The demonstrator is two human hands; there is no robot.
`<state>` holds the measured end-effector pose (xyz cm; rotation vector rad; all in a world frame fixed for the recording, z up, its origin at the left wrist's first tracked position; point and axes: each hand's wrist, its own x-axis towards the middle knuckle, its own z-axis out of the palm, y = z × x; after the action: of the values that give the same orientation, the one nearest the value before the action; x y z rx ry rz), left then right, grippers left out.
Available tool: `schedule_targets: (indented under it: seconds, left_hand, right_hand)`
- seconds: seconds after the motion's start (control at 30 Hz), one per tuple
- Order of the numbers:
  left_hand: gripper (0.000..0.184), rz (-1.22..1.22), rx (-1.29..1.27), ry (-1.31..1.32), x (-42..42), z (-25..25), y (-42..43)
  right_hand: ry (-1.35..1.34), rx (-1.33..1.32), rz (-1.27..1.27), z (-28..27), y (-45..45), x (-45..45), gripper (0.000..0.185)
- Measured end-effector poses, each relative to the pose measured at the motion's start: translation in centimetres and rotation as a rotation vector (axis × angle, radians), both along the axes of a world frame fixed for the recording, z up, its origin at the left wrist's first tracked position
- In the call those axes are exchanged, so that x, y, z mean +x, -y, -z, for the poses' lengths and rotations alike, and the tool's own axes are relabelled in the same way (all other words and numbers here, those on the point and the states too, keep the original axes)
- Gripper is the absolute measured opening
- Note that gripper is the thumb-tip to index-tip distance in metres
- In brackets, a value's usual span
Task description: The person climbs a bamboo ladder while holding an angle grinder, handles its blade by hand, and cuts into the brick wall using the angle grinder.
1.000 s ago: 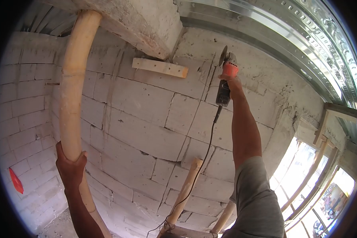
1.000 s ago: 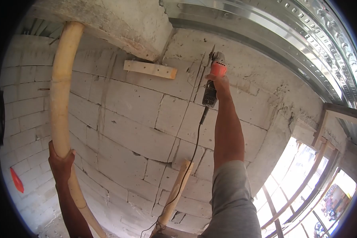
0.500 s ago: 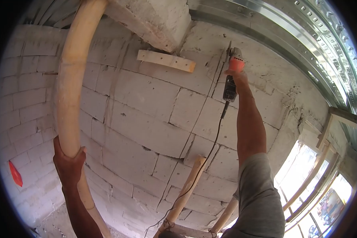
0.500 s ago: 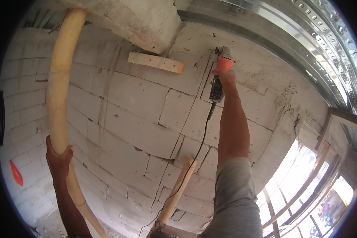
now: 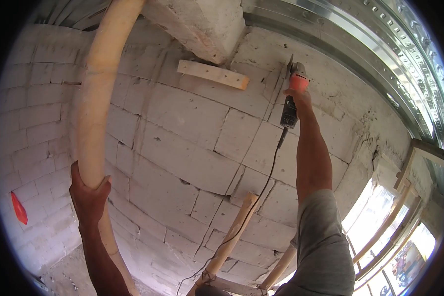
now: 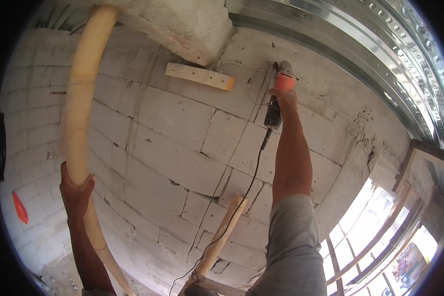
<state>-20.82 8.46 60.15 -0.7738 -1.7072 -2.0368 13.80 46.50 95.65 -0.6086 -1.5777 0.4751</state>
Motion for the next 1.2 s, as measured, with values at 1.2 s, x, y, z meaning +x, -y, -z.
schedule_targets:
  seconds: [1.2]
  left_hand:
    - [0.057, -0.014, -0.004, 0.001, 0.6, -0.3, 0.1]
  right_hand:
    - [-0.024, -0.031, -0.004, 1.5, -0.3, -0.4, 0.030]
